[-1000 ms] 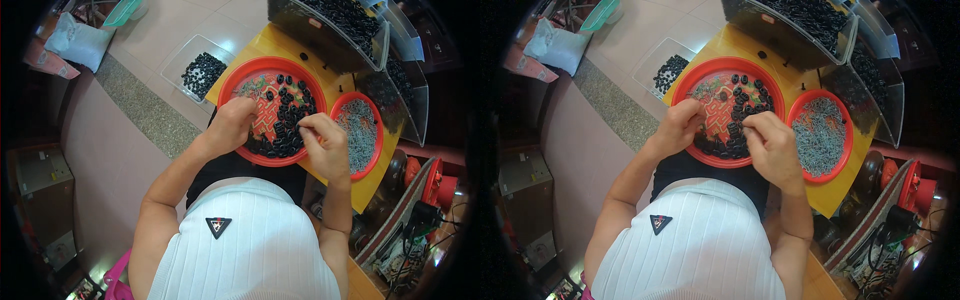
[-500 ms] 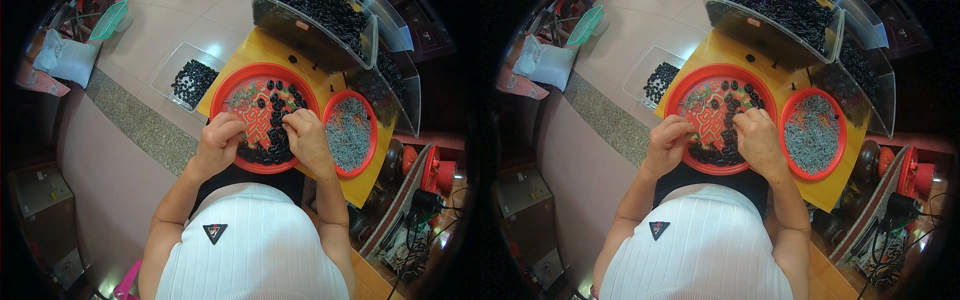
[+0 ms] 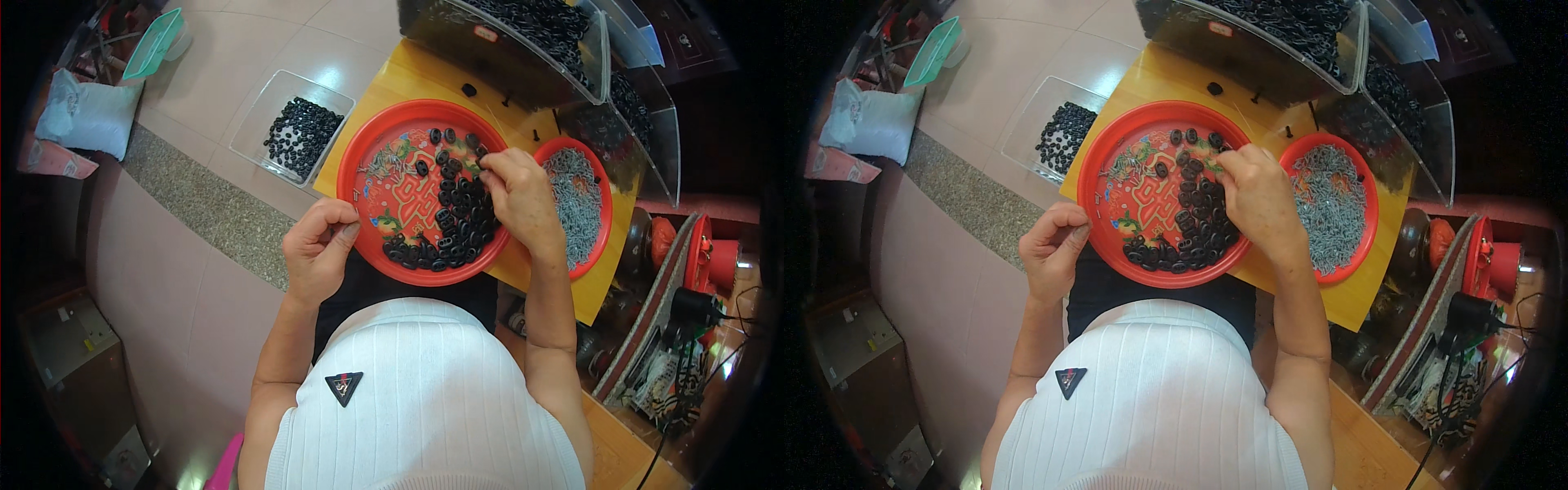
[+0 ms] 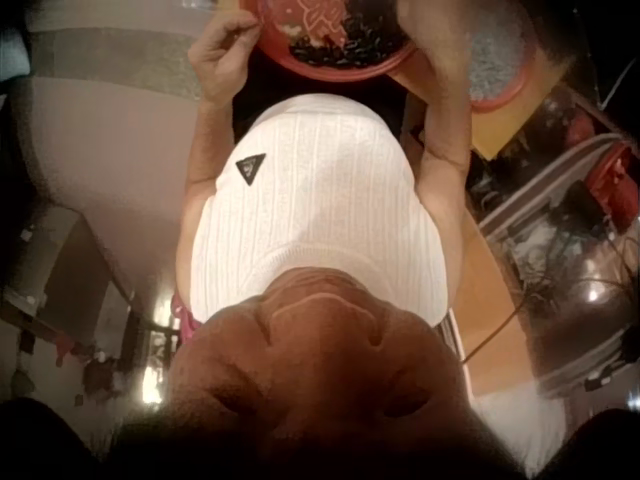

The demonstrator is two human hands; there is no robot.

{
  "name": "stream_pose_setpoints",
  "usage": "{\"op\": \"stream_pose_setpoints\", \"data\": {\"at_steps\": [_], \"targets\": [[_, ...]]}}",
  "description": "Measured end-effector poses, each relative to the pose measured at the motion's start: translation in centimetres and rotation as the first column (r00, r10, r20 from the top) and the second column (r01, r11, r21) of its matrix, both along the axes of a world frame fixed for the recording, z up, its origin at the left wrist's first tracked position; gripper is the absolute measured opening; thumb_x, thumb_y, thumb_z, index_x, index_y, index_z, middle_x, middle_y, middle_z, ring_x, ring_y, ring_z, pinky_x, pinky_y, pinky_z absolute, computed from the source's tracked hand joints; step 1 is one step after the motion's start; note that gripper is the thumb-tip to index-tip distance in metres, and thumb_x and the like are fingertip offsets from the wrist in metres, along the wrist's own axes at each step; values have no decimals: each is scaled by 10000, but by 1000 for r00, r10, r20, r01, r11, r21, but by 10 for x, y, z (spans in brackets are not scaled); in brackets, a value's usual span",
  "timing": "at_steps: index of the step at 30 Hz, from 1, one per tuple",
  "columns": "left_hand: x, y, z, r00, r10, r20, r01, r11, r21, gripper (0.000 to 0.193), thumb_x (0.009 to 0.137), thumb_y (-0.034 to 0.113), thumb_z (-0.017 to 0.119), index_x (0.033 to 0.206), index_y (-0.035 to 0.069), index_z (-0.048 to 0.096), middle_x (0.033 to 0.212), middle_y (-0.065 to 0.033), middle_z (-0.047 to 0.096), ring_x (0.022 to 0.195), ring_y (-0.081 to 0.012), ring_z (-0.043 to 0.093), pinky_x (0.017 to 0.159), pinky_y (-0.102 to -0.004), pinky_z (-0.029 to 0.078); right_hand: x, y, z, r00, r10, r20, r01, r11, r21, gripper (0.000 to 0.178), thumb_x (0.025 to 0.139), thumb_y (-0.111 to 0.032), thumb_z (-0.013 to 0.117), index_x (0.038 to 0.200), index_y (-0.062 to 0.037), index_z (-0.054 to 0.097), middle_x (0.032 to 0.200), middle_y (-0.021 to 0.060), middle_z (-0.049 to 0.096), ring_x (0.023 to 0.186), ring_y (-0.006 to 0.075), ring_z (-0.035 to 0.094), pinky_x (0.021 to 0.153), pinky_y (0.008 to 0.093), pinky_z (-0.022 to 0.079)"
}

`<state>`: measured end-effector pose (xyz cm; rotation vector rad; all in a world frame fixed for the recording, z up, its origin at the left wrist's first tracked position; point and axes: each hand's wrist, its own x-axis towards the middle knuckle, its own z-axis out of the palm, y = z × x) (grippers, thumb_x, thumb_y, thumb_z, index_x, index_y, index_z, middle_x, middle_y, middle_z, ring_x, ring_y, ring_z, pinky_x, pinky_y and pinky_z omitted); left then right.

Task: Sorting and inspecting small black plastic components at a workbench.

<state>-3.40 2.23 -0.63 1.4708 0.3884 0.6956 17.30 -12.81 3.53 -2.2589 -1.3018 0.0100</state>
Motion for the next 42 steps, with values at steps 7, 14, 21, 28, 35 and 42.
{"op": "stream_pose_setpoints", "data": {"at_steps": [7,14,21,28,35,42], "targets": [[1,-2,-5,999,-37,11,37,999,-24,81,762,-92,542,814,-30,536,809,-40,513,666,-61,451,565,-166,364,-26,-22,0,983,123,-137,-156,954,-258,349,621,-55,666,944,-4,544,848,154,528,830,320,513,712,367,424],[-3,-1,-5,999,-46,-24,43,995,-86,68,770,-85,538,815,-34,535,826,-43,513,663,-52,451,552,-158,362,-9,-25,-1,998,66,1,-66,996,-64,198,653,-41,632,828,-11,545,795,134,525,763,304,524,670,380,435],[1,-2,-4,999,-43,-24,41,996,-84,57,778,-74,537,819,-34,536,828,-36,510,665,-45,451,553,-153,364,-32,-34,4,965,204,-163,-238,943,-232,289,618,-47,659,879,4,547,796,133,528,781,306,526,680,367,435],[-2,-1,-5,998,-46,-38,42,996,-83,57,779,-77,532,820,-37,536,828,-36,510,673,-50,450,565,-157,366,-7,-31,0,990,131,-55,-134,989,-64,233,644,-12,636,859,14,550,767,140,524,741,306,529,642,357,433],[-3,-4,-4,998,-45,-40,41,993,-112,60,777,-82,530,821,-41,534,829,-36,509,674,-52,451,567,-160,368,-3,-46,-3,995,97,-30,-100,988,-116,183,660,46,596,837,8,565,734,132,511,704,294,528,622,353,428],[-4,-4,1,997,-55,-59,49,994,-99,56,777,-67,538,827,-40,537,840,-42,523,673,-56,464,574,-162,371,-9,-27,-14,990,141,26,-135,979,-154,174,655,32,597,815,-7,543,778,135,481,752,302,505,659,370,417]]}}
